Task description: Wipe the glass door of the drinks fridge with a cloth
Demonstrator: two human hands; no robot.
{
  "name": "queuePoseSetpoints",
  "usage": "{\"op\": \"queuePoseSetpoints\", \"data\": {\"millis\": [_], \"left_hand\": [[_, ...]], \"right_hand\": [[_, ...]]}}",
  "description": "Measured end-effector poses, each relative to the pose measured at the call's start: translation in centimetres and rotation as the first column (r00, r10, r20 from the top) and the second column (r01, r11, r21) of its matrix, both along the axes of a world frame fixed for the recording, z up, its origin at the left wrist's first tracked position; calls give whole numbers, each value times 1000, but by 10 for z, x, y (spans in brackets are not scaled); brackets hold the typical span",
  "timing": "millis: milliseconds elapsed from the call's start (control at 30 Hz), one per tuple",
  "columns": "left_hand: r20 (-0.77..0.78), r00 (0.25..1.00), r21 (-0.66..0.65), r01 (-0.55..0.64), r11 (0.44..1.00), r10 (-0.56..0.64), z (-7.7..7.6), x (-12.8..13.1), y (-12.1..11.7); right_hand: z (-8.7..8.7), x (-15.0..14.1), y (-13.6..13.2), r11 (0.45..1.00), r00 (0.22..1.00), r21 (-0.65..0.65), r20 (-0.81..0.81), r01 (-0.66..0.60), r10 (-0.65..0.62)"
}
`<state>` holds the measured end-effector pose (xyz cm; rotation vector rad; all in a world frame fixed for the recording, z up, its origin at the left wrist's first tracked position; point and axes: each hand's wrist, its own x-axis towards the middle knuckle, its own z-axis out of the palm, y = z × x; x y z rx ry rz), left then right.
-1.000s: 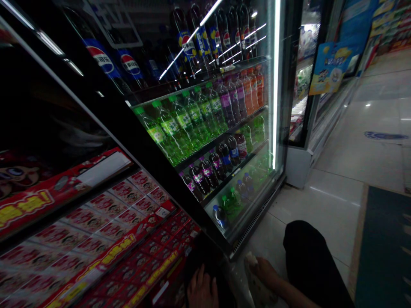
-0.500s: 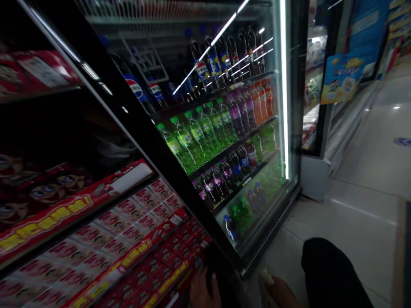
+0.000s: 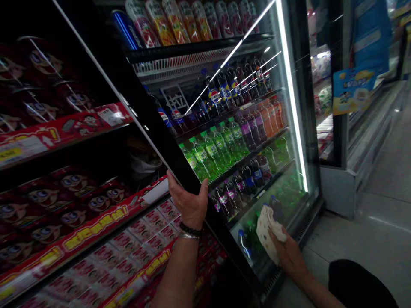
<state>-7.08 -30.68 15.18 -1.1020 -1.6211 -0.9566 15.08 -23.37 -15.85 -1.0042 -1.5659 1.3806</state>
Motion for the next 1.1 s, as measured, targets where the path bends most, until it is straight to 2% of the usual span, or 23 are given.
{"op": "queuePoseSetpoints", "data": {"millis": [67, 133, 200, 233, 267, 333, 400, 467, 567, 633, 700, 767, 867, 1000, 1100], "left_hand": [[-28, 1000, 36, 1, 999, 0, -4, -5, 8], [-51, 999, 48, 7, 999, -5, -8, -8, 10], [-55, 998, 47, 14, 999, -12, -10, -11, 9], [-53, 999, 50, 15, 999, -12, -11, -12, 8], [-48, 999, 56, 16, 998, -13, -11, -13, 7], [-50, 999, 65, 18, 998, -15, -12, -15, 5], [-70, 998, 69, -1, 998, 6, -12, -16, 4], [-92, 994, 71, -44, 996, 51, -12, -16, 3], [-92, 988, 88, -117, 989, 125, -13, -15, 2], [-93, 982, 98, -157, 983, 166, -15, -14, 1], [-88, 976, 103, -190, 976, 199, -18, -13, 0], [-65, 978, 104, -193, 976, 200, -20, -12, 0], [1, 988, 107, -153, 982, 153, -23, -10, 1], [41, 990, 125, -138, 982, 134, -24, -7, 1], [39, 981, 110, -194, 975, 191, -24, -3, -1]], "right_hand": [[65, -12, 12, 986, 982, 146, -184, 76, -49], [122, -23, 18, 932, 940, 320, -336, 168, -54], [164, -36, 18, 822, 908, 513, -418, 248, -13], [178, -45, 16, 749, 907, 608, -420, 263, 23], [189, -55, 13, 670, 919, 698, -390, 253, 60], [199, -79, 7, 513, 956, 838, -274, 187, 100], [197, -102, 2, 408, 975, 899, -207, 157, 81], [190, -118, 0, 358, 976, 916, -212, 183, 44], [180, -126, 6, 311, 974, 927, -226, 208, 22], [183, -124, 16, 273, 975, 939, -223, 210, 17], [195, -121, 30, 237, 977, 951, -211, 201, 19], [219, -120, 43, 204, 982, 962, -188, 180, 22], [271, -122, 56, 130, 985, 979, -165, 157, 50], [346, -131, 55, -5, 988, 992, -127, 128, 91], [396, -143, 51, -42, 990, 991, -125, 127, 65]]}}
